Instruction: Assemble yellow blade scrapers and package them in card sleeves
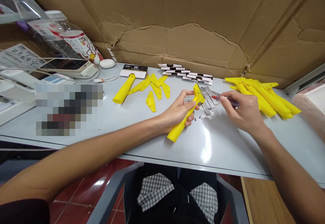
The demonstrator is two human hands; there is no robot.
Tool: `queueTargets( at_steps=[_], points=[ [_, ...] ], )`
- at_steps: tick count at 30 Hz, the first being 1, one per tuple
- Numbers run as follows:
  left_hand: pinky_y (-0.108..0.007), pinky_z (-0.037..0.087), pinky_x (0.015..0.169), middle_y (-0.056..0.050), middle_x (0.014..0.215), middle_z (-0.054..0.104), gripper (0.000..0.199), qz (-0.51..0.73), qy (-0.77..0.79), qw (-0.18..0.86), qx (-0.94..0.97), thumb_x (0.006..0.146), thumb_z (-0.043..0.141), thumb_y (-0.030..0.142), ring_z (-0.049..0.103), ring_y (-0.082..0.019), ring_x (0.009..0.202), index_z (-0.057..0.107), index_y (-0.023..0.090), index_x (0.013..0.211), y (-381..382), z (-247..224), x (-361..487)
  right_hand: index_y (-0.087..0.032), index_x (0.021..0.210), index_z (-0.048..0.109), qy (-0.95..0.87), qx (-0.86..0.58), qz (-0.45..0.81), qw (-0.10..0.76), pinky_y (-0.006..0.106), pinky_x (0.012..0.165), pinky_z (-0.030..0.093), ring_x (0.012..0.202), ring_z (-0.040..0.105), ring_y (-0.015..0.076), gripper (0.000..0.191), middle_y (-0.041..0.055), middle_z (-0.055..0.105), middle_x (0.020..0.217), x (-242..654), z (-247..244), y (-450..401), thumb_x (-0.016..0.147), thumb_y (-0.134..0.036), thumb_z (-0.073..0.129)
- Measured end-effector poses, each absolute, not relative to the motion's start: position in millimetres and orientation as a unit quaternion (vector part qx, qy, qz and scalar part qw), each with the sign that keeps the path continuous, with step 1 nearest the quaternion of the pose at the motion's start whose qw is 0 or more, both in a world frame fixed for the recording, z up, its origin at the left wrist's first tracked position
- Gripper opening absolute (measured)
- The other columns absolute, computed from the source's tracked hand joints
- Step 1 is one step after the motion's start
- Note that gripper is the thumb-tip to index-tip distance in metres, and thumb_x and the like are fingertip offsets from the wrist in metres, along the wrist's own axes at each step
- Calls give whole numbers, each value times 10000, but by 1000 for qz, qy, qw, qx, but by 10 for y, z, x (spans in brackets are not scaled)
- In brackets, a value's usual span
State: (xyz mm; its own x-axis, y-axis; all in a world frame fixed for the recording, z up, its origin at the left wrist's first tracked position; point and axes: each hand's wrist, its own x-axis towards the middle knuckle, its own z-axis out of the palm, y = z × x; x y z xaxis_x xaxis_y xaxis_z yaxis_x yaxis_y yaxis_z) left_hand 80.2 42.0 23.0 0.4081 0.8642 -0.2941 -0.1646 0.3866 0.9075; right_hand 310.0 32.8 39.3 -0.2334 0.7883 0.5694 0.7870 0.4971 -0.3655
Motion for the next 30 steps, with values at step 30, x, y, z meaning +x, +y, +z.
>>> queueTargets(
  at_steps=[30],
  points=[
    [-210,330,426,-19,986,607,190,347,404,719,446,1026,532,263,447,-48,488,436,322,1179,395,261,793,-226,597,569,-771,-543,22,332,333,518,335,447,416,131,482,-17,507,478,3101,416,330,1037,-409,497]
  ],
)
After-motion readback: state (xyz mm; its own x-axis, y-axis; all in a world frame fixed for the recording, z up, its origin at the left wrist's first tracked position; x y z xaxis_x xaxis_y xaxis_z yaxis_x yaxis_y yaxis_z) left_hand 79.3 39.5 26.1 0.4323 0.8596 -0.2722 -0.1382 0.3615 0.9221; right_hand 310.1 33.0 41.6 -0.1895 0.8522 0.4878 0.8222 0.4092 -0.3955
